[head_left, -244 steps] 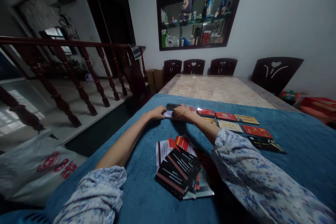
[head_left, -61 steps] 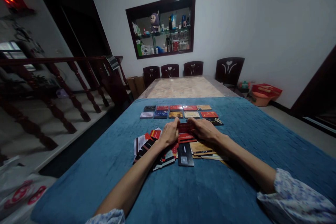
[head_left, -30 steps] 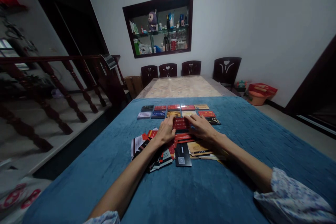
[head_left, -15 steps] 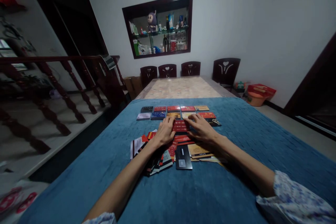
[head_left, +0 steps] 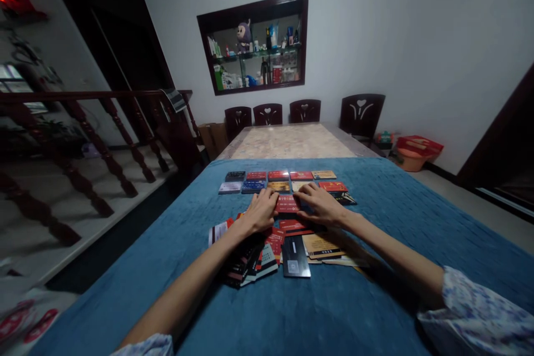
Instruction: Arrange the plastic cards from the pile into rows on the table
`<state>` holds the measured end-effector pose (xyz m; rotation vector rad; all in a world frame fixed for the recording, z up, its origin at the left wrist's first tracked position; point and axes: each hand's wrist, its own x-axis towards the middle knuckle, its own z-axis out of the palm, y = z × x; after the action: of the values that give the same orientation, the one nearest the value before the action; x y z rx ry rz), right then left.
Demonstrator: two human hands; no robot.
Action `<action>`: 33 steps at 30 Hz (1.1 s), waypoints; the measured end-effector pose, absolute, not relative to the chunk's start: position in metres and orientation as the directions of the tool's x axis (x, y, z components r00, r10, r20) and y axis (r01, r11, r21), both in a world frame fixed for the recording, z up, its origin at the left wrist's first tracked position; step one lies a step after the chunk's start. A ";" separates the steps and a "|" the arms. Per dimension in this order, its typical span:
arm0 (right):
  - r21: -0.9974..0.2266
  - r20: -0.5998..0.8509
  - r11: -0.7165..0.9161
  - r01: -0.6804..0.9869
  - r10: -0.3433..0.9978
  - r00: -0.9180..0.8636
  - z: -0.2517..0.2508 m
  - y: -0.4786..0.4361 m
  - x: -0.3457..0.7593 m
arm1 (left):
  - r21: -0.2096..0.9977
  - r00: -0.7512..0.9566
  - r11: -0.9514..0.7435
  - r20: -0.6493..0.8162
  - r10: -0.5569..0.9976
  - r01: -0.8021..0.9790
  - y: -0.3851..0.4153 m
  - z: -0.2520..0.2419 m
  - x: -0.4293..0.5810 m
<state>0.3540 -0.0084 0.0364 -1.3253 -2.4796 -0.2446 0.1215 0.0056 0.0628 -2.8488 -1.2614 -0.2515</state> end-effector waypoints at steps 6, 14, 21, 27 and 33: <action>0.002 0.342 0.599 0.801 0.752 -0.563 0.051 0.006 0.346 | 0.013 0.664 -0.671 0.138 0.735 0.741 0.016 0.074 0.115; 0.016 0.307 0.619 0.786 0.745 -0.593 0.065 0.042 0.331 | -0.003 0.636 -0.643 0.146 0.758 0.766 0.046 0.083 0.100; 0.043 0.233 0.559 0.828 0.800 -0.553 0.084 0.064 0.311 | -0.059 0.604 -0.602 0.124 0.787 0.796 0.066 0.098 0.089; 0.045 0.194 0.536 0.843 0.823 -0.534 0.098 0.081 0.296 | -0.088 0.570 -0.564 0.096 0.816 0.821 0.089 0.106 0.085; 0.034 0.154 0.500 0.865 0.853 -0.499 0.100 0.107 0.285 | -0.103 0.533 -0.525 0.075 0.843 0.845 0.112 0.110 0.082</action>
<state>0.2853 0.1070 0.1002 -1.5060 -2.6183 -0.1618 0.0823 0.1120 0.1096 -2.6379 -1.4590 -0.0240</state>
